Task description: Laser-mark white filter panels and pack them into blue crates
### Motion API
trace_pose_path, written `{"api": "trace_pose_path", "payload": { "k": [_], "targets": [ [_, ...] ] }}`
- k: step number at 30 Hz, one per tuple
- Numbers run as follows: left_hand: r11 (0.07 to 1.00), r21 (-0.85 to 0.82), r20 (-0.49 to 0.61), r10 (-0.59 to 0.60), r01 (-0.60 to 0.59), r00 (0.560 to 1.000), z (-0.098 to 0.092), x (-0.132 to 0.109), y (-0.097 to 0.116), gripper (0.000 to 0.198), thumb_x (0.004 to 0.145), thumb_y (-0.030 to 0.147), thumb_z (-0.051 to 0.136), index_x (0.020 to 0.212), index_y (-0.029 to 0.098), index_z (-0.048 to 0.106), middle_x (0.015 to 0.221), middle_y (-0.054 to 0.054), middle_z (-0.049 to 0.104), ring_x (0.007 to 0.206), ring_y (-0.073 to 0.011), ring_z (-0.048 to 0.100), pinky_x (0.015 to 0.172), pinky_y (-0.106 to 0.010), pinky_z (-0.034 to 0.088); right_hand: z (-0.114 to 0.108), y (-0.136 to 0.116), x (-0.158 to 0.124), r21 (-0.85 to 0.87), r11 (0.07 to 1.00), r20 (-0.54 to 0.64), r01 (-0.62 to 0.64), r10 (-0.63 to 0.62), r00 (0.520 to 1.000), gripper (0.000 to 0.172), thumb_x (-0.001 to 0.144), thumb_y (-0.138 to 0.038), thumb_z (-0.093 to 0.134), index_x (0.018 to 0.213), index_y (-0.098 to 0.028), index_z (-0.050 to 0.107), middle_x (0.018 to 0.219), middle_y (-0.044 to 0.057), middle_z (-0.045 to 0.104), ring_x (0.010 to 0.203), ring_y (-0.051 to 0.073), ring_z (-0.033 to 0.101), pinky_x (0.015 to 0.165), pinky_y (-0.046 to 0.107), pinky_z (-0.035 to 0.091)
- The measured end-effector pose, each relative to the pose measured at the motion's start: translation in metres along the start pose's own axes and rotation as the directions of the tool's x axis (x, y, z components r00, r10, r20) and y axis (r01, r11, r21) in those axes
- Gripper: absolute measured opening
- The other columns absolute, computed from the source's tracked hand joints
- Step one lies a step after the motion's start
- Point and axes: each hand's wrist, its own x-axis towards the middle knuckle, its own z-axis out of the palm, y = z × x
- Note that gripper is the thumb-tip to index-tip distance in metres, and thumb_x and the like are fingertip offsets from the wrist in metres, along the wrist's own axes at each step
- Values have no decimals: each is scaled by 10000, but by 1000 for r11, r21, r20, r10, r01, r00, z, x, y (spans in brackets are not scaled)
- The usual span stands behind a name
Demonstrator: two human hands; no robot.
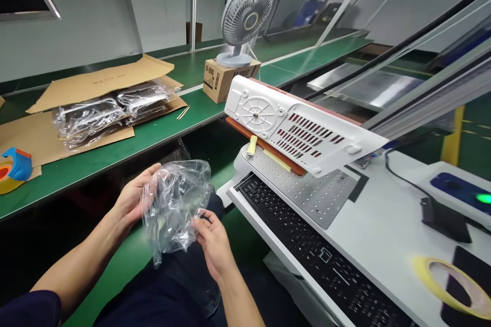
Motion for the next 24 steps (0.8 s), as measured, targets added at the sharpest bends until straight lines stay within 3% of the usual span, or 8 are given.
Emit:
{"api": "trace_pose_path", "payload": {
  "k": [4,7,9,12,16,19,21,24],
  "targets": [
    [996,1,5,85,-85,996,-17,13,2,727,959,230,735,1632,203,462,1171,-149,782,970,-253,816,868,-383,697,7,-23,0,161,983,-55,87,-79,995,470,776,-500,994,989,-234,672,917,-10,701,787,161,643,695,291,567],
    [992,124,103,-35,22,994,-36,11,-17,975,952,367,798,1751,337,239,1425,-194,711,1234,-352,765,959,-550,675,8,-39,-4,156,980,-123,122,-103,987,519,728,-527,1011,996,-248,665,979,-1,726,807,175,650,665,298,586],
    [956,263,146,-171,129,974,-49,3,-35,1185,876,288,894,1770,394,123,1460,-207,695,1248,-377,764,951,-571,671,4,-41,-5,125,982,-168,140,-118,979,560,695,-549,1019,991,-250,649,981,3,731,813,179,650,646,290,580],
    [890,381,157,-329,250,931,-63,-5,-53,1365,733,94,959,1776,328,110,1259,-197,787,972,-331,842,843,-448,689,-23,-34,-6,7,988,-265,153,-145,953,623,646,-606,1010,986,-253,625,889,-6,712,740,178,624,600,291,542],
    [882,433,168,-282,186,945,-66,4,-51,1163,767,158,954,1723,176,292,931,-110,828,635,-210,785,577,-239,598,-95,-28,-11,-456,890,-349,-15,-164,923,612,692,-742,854,993,-248,656,734,3,675,638,228,614,615,376,519],
    [847,499,166,-302,184,939,-55,16,-52,1034,807,222,942,1669,131,379,854,-106,819,491,-174,696,435,-202,495,-131,-43,-21,-820,536,-363,-202,-213,907,465,743,-664,718,960,-253,714,801,89,755,776,360,707,778,532,547],
    [859,451,113,-324,242,939,-40,23,-62,948,810,179,925,1618,107,436,881,-132,823,558,-194,736,499,-237,565,-126,-59,-34,-907,363,-331,-213,-303,894,414,785,-612,656,983,-258,737,984,152,808,956,431,738,918,614,531],
    [904,295,11,-326,309,945,-8,29,-86,815,803,50,863,1533,90,505,931,-153,820,756,-244,814,687,-300,660,-81,-72,-59,-902,430,-227,-30,-414,882,468,924,-661,601,1139,-271,744,1176,151,796,1091,394,742,993,579,559]
  ]
}}
